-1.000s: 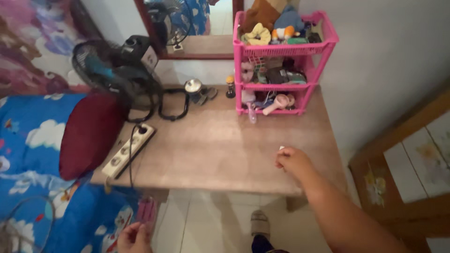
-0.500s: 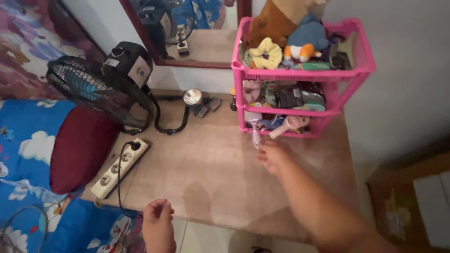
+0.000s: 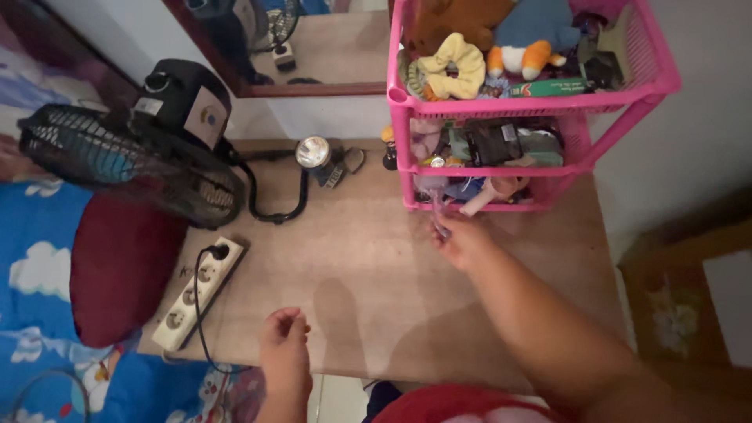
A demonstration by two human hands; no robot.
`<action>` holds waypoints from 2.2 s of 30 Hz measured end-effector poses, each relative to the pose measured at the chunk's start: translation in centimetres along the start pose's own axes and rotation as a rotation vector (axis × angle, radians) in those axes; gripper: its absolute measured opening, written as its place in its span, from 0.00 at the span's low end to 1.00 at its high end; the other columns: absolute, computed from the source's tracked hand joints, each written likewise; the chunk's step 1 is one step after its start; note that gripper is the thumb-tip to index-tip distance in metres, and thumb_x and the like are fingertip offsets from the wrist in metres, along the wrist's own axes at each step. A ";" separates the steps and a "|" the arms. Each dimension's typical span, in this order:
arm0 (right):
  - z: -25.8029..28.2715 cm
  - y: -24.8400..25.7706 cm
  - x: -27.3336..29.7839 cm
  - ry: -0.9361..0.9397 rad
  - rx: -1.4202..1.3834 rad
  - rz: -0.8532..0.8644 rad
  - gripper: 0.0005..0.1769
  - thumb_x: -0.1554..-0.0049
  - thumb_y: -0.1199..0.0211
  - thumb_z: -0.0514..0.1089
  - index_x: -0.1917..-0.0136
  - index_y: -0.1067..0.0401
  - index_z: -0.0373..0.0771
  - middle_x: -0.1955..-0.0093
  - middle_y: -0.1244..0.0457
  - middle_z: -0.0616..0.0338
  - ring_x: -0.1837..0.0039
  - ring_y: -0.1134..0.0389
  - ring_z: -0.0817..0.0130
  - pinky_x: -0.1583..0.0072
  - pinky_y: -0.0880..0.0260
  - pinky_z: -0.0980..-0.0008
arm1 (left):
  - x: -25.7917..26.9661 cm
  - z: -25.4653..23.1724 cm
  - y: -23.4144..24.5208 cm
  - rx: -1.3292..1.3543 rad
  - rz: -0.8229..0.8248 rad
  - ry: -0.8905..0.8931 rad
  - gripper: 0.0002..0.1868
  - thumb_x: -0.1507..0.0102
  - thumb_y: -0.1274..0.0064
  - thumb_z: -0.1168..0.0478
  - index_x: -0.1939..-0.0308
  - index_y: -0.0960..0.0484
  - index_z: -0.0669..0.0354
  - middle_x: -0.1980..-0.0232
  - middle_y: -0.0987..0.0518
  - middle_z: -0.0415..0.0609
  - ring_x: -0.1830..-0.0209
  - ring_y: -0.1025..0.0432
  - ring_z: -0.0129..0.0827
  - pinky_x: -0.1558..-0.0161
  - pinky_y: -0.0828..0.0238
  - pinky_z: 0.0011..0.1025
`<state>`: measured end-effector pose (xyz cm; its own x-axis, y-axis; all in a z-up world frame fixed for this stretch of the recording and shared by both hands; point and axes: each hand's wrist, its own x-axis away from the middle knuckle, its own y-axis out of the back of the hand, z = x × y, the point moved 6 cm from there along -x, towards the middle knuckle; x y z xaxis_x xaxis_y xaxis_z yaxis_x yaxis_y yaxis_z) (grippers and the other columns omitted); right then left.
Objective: The person coils the cord of a black hair dryer and places it in a wooden cabinet. They then pick up a pink hairbrush, unplug a fan, coil its cord, and carry the power strip and fan cord out of the room.
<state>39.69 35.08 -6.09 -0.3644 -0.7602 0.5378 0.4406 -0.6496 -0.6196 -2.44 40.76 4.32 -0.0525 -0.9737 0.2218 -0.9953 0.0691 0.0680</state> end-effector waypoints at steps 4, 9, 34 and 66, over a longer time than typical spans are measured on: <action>1.0 0.5 5.9 0.012 -0.048 0.070 0.06 0.40 0.41 0.37 0.48 0.29 0.40 0.56 0.35 0.60 0.56 0.32 0.68 0.56 0.30 0.70 | -2.4 -0.4 -2.4 -0.113 0.080 -0.033 0.07 0.37 0.44 0.66 0.54 0.21 0.59 0.65 0.23 0.44 0.66 0.30 0.27 0.64 0.33 0.25; 2.1 2.8 11.5 -0.054 0.094 0.029 0.06 0.40 0.39 0.40 0.48 0.30 0.39 0.57 0.34 0.56 0.61 0.37 0.71 0.61 0.36 0.72 | -4.2 -0.5 -7.4 -0.097 0.265 -0.073 0.07 0.37 0.44 0.67 0.55 0.21 0.59 0.65 0.23 0.43 0.67 0.29 0.27 0.63 0.32 0.26; -3.1 0.4 15.4 -0.114 1.087 0.088 0.17 0.42 0.37 0.49 0.41 0.21 0.44 0.51 0.28 0.65 0.54 0.30 0.72 0.54 0.27 0.66 | -3.3 2.0 -15.0 0.201 0.542 0.576 0.22 0.34 0.46 0.57 0.36 0.26 0.58 0.42 0.19 0.52 0.47 0.21 0.42 0.54 0.24 0.42; 1.0 -1.2 15.1 0.539 1.724 0.072 0.23 0.54 0.27 0.41 0.45 0.25 0.45 0.48 0.33 0.50 0.46 0.31 0.50 0.45 0.31 0.55 | -2.0 -0.2 -15.4 0.159 0.619 0.667 0.29 0.31 0.54 0.48 0.29 0.39 0.51 0.36 0.28 0.52 0.48 0.28 0.46 0.47 0.24 0.43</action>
<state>34.50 24.37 3.32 -0.3515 -0.9311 0.0973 0.6038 -0.1461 0.7836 12.97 41.66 3.04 -0.5699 -0.4427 0.6923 -0.8077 0.4569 -0.3727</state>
